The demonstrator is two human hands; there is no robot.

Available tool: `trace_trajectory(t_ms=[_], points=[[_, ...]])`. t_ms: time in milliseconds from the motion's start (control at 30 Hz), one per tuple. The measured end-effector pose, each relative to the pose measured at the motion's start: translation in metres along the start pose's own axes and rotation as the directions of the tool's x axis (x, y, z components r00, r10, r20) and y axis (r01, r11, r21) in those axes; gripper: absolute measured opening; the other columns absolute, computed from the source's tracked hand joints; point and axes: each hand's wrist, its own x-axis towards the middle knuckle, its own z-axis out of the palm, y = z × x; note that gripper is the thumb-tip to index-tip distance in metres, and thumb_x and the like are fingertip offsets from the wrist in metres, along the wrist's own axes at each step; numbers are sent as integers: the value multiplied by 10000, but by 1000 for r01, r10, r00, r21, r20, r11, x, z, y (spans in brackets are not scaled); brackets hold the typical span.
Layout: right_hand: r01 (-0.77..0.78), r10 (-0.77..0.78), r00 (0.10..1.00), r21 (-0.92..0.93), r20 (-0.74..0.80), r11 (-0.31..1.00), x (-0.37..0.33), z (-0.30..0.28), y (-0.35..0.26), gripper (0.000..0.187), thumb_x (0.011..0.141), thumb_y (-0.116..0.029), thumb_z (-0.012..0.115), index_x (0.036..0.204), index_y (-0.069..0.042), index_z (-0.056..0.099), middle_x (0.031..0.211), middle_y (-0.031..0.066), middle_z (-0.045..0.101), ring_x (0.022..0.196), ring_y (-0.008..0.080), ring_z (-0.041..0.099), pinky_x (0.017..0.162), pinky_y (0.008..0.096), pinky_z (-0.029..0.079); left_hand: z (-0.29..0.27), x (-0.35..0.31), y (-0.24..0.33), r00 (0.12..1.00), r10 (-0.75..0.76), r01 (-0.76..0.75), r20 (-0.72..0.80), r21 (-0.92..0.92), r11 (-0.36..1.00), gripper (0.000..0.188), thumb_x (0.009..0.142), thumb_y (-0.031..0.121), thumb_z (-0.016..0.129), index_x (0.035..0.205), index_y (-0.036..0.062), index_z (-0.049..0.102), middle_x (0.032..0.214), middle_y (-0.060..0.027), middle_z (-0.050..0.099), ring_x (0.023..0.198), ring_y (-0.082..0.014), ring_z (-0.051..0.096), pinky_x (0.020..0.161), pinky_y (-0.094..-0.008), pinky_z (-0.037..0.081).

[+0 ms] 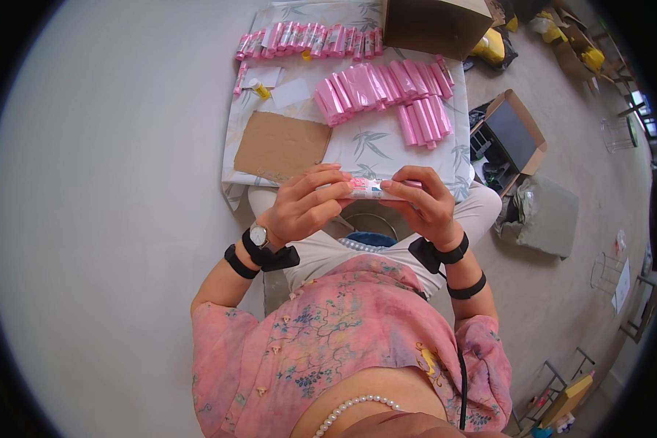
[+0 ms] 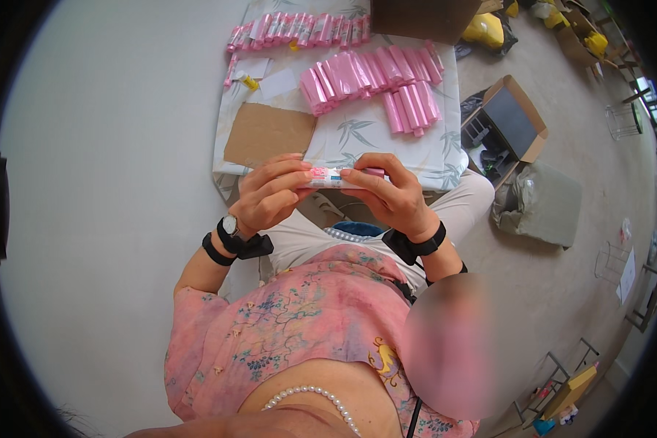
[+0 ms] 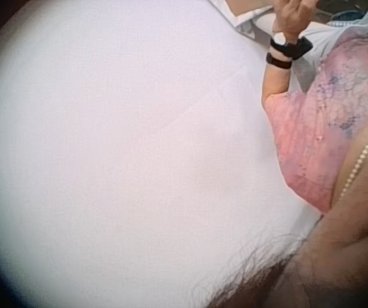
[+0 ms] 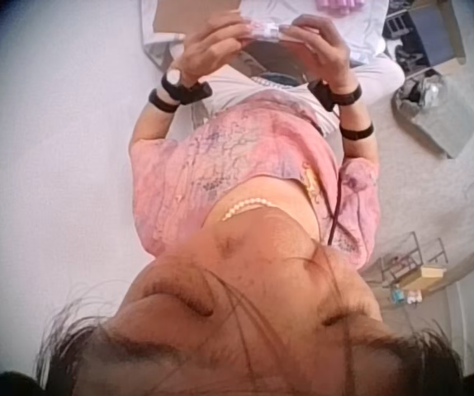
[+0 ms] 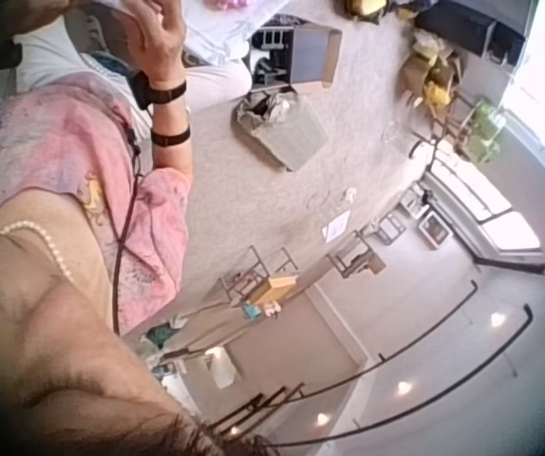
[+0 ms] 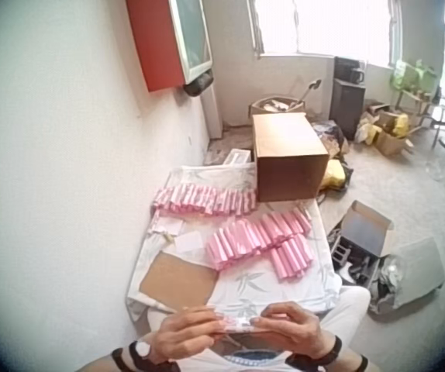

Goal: Wrapping small pink tubes in plastic protective sleeves and sealing them with glue.

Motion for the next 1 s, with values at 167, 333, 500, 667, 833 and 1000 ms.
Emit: trace_trajectory(t_ms=[167,333,500,667,833,1000], points=[[7,-6,1000,-3,27,1000,-4,0,4,403,786,-36,856,1167,-77,736,1065,100,653,878,233,681,766,333,579,6,-4,0,999,-51,51,9,-21,998,407,806,-13,848,965,76,483,1115,-127,723,1028,-333,730,921,-512,633],[1,-1,999,5,37,1000,-5,0,7,379,806,-14,834,1163,-68,719,1070,110,656,880,253,694,765,347,581,12,-9,4,991,-130,131,11,-33,991,421,780,-5,871,985,71,511,1107,-115,715,1037,-334,722,921,-492,626],[5,-5,998,8,62,1000,-7,-4,13,361,823,5,814,1164,-65,717,1079,116,658,872,256,702,747,345,585,17,10,24,947,-316,322,60,-132,938,503,773,15,875,1189,54,595,1135,-126,705,1040,-330,716,909,-420,619],[36,-38,998,37,50,999,-3,-11,10,370,811,1,826,1159,-62,716,1060,109,671,852,244,708,722,336,590,21,20,30,902,-417,430,110,-158,889,509,805,27,853,1276,61,662,1152,-125,709,1025,-295,721,864,-367,609],[46,-49,998,87,30,995,-4,-15,10,353,796,-33,856,1117,-54,709,1034,110,690,859,245,718,723,331,595,25,14,34,921,-380,389,89,-140,910,380,826,-12,820,1187,56,727,1138,-127,725,980,-283,734,811,-354,608],[29,-36,998,139,42,990,-8,-19,7,339,794,-57,871,1085,-48,696,1037,111,698,883,247,727,733,327,598,25,16,43,935,-345,352,78,-120,928,355,845,-4,803,1186,51,717,1125,-129,717,967,-287,729,804,-362,605]])
